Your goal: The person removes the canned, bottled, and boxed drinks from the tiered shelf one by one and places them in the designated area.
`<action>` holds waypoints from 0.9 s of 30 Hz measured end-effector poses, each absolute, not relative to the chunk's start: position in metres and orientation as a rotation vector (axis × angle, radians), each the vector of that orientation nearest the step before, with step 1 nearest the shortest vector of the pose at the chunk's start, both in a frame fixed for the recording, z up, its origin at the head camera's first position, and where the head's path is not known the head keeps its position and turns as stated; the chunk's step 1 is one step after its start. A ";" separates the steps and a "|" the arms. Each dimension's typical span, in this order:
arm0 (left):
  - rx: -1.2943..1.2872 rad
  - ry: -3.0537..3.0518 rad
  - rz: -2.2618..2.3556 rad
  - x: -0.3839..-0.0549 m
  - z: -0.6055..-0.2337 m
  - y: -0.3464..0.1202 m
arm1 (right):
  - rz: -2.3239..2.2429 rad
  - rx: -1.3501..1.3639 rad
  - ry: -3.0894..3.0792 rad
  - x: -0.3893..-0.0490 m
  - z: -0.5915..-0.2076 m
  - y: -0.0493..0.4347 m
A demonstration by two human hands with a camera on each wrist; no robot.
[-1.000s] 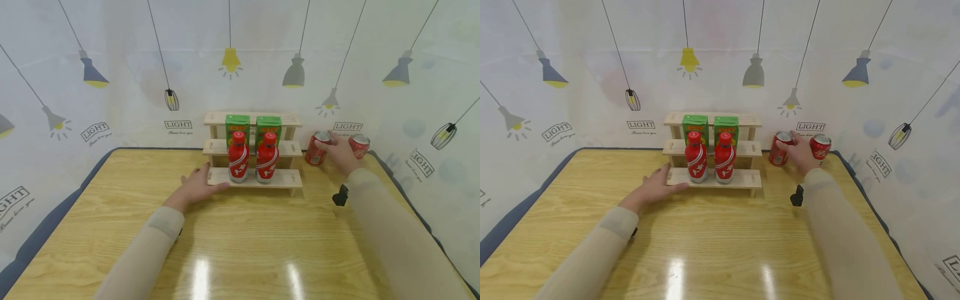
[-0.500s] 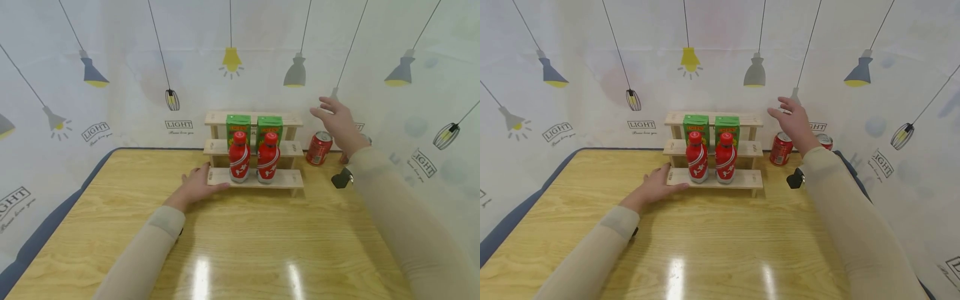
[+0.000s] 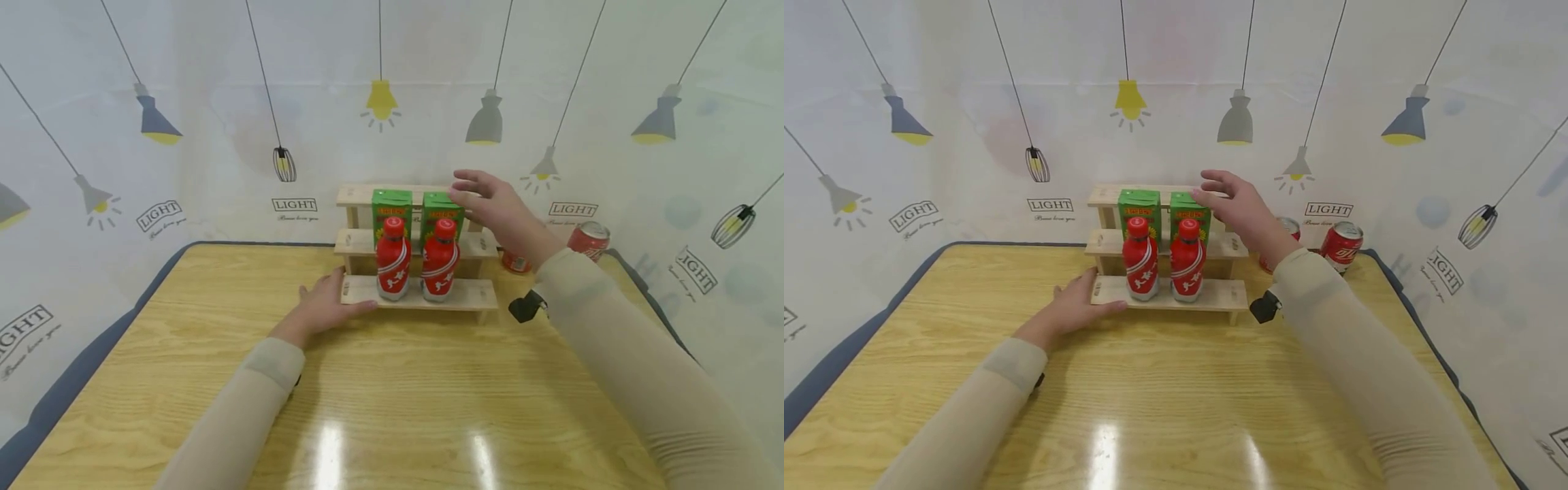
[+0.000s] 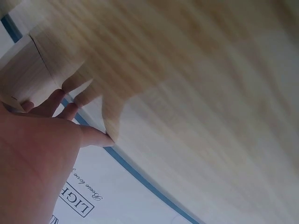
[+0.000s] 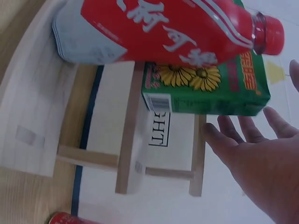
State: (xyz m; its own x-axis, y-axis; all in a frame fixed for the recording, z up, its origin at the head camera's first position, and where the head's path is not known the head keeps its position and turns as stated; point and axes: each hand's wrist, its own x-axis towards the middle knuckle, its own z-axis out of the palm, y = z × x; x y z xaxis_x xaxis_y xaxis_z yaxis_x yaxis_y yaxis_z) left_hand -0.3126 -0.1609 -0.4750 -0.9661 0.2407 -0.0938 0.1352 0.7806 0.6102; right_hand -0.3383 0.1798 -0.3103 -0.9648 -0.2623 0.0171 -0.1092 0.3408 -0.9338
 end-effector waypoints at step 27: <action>0.304 2.813 0.915 -0.312 -0.472 -0.160 | -1.915 -0.200 2.198 -0.352 -0.340 0.162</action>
